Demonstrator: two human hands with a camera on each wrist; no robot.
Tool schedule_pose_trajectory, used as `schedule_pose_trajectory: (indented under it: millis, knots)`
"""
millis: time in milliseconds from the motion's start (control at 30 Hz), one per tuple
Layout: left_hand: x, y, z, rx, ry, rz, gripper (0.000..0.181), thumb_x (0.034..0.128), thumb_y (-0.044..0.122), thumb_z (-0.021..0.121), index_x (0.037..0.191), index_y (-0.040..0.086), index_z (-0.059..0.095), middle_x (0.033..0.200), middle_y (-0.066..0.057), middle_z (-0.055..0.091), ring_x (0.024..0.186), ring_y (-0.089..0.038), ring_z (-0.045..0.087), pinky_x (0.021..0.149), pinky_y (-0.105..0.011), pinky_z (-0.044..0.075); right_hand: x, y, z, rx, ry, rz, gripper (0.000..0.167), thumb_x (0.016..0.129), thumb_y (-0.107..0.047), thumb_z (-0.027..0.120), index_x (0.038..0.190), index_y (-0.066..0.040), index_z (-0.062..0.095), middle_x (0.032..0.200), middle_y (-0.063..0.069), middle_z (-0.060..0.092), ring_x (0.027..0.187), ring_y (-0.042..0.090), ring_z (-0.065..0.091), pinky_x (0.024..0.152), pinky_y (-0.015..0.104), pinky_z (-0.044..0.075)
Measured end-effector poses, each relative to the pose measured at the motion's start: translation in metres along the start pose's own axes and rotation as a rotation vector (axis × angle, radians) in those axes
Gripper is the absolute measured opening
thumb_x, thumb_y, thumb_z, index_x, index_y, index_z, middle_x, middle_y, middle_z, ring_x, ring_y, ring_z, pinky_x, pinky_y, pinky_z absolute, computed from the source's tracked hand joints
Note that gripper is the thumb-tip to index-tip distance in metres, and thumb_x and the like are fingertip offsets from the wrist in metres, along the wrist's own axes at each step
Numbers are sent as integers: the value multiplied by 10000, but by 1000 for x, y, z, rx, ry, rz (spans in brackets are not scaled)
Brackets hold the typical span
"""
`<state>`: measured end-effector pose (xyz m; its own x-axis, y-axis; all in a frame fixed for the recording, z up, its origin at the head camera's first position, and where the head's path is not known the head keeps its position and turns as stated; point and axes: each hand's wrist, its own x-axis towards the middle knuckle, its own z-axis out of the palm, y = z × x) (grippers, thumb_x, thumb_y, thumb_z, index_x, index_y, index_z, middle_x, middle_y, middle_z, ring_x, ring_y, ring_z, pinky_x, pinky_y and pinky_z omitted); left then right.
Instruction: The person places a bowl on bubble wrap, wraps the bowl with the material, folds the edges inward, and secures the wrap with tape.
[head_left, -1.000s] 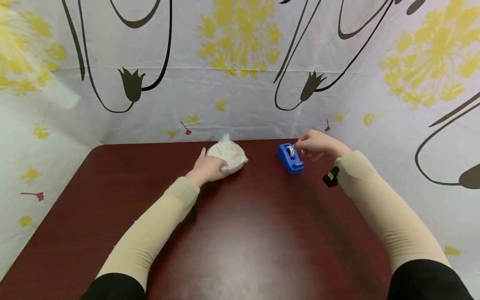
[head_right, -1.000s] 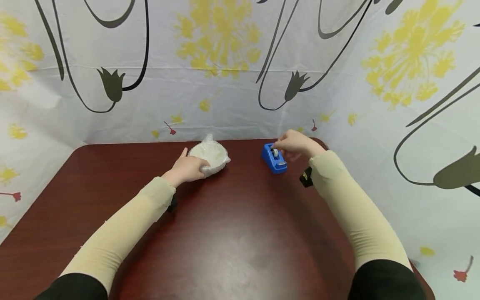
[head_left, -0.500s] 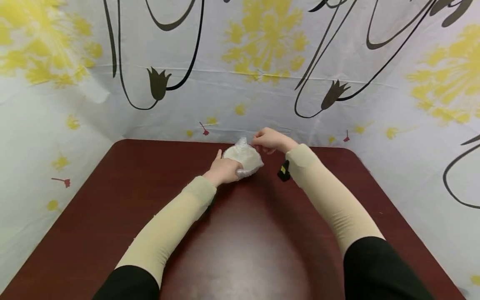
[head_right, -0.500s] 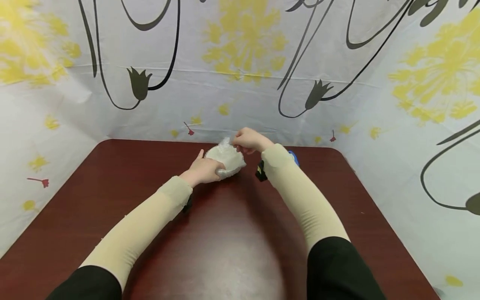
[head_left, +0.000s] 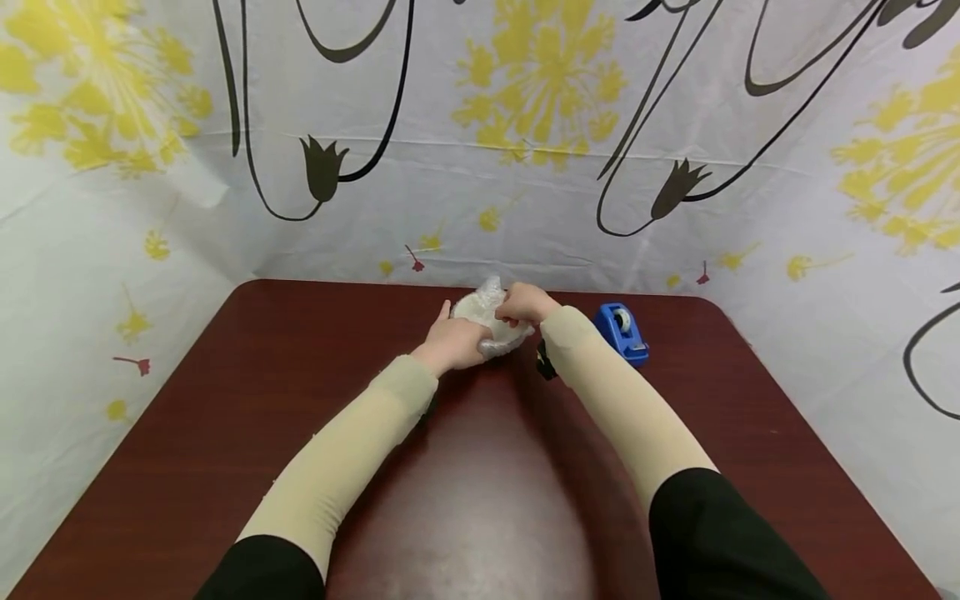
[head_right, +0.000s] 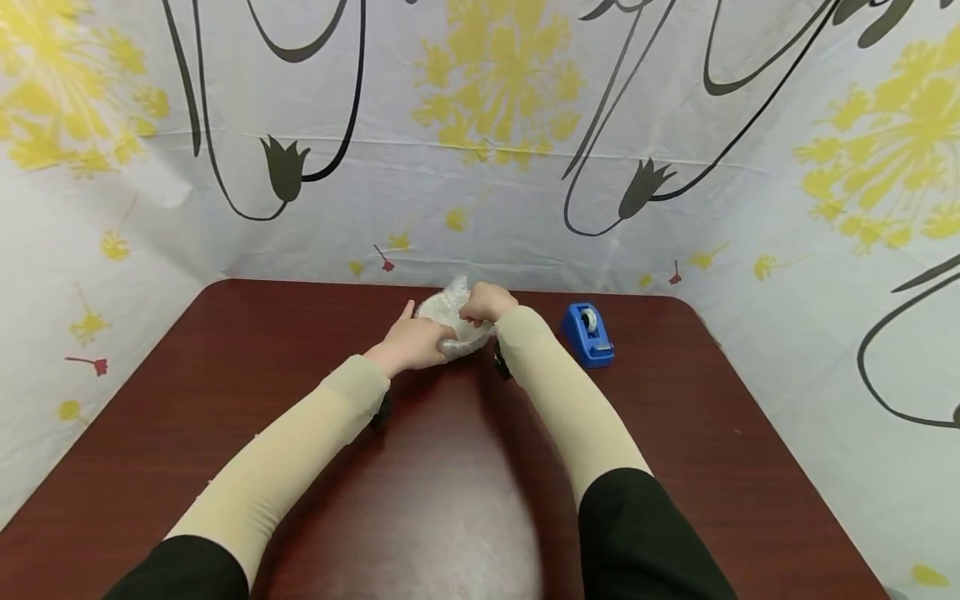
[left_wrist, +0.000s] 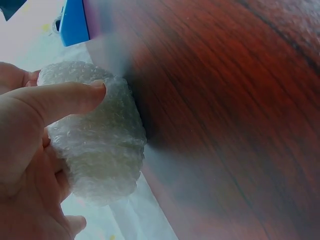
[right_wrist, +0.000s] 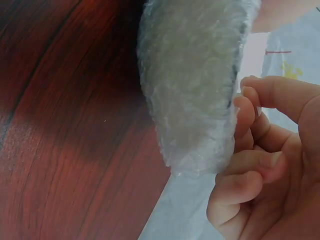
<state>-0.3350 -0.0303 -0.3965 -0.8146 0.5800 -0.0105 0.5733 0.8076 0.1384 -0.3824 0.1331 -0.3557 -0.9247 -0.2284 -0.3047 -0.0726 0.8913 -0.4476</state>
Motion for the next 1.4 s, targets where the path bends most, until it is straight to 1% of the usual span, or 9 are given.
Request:
schedule_pose_trajectory:
  millis: [100, 300, 500, 667, 767, 933, 1100, 1200, 1400]
  knots:
    - [-1, -1, 2, 37, 9, 8, 194, 901, 251, 678, 1092, 245, 706, 938, 88, 691, 1005, -169, 640, 1141, -591, 26, 1, -2, 3, -43, 7, 6, 272, 881, -150, 544, 616, -93, 567, 562, 18, 519, 460, 121, 289, 478, 273, 289]
    - [-4, 1, 5, 129, 28, 70, 270, 879, 236, 709, 1143, 181, 710, 1201, -56, 544, 1180, -204, 492, 1135, -551, 197, 3, -6, 7, -86, -17, 52, 303, 888, -163, 535, 597, -100, 591, 559, 30, 539, 467, 151, 377, 490, 288, 346]
    - [-3, 1, 2, 125, 37, 46, 205, 849, 259, 728, 1029, 164, 707, 1411, -85, 472, 1358, -217, 358, 1131, -530, 230, 3, -9, 6, -120, -8, 69, 289, 893, -198, 534, 631, -106, 613, 554, 22, 522, 468, 156, 377, 479, 299, 345]
    - [-1, -2, 2, 75, -16, -3, 178, 853, 318, 685, 951, 187, 616, 1202, -7, 604, 1241, -220, 466, 1133, -510, 195, 4, -10, 8, -119, -8, 75, 262, 925, -258, 550, 769, -94, 681, 595, 12, 543, 518, 154, 436, 513, 300, 382]
    - [0, -5, 3, 8, -59, -44, 320, 865, 342, 676, 1124, 175, 589, 1073, 32, 636, 1224, -224, 461, 1135, -490, 161, 3, -12, 9, -126, -25, 57, 250, 930, -288, 543, 856, -101, 691, 693, 20, 598, 583, 157, 495, 557, 311, 415]
    - [4, -6, 0, -68, -98, -97, 628, 865, 364, 703, 1390, 114, 466, 1228, 9, 615, 1303, -218, 408, 1152, -431, 113, -2, -16, 8, -218, -31, 43, 229, 941, -282, 529, 885, -118, 677, 861, 36, 643, 678, 175, 511, 638, 336, 423]
    - [12, 1, -6, -8, -127, -110, 447, 866, 361, 687, 1265, 174, 608, 1258, 15, 610, 1354, -224, 351, 1146, -454, 109, -5, -22, 6, -351, 1, 65, 225, 943, -285, 569, 845, -128, 697, 852, 33, 652, 723, 194, 526, 701, 370, 427]
    - [16, 7, -7, 24, -161, -119, 459, 874, 354, 672, 1301, 196, 608, 1317, 17, 590, 1419, -238, 262, 1151, -480, 90, -4, -22, 6, -423, 11, 95, 226, 933, -335, 618, 870, -135, 702, 835, 30, 646, 750, 196, 547, 731, 379, 439]
    - [19, 10, -9, 87, -185, -134, 481, 874, 363, 655, 1328, 216, 595, 1336, 26, 581, 1427, -232, 251, 1147, -499, 95, 0, -11, 2, -488, 69, 151, 404, 855, -448, 710, 1110, -137, 669, 958, 54, 638, 843, 221, 590, 778, 403, 492]
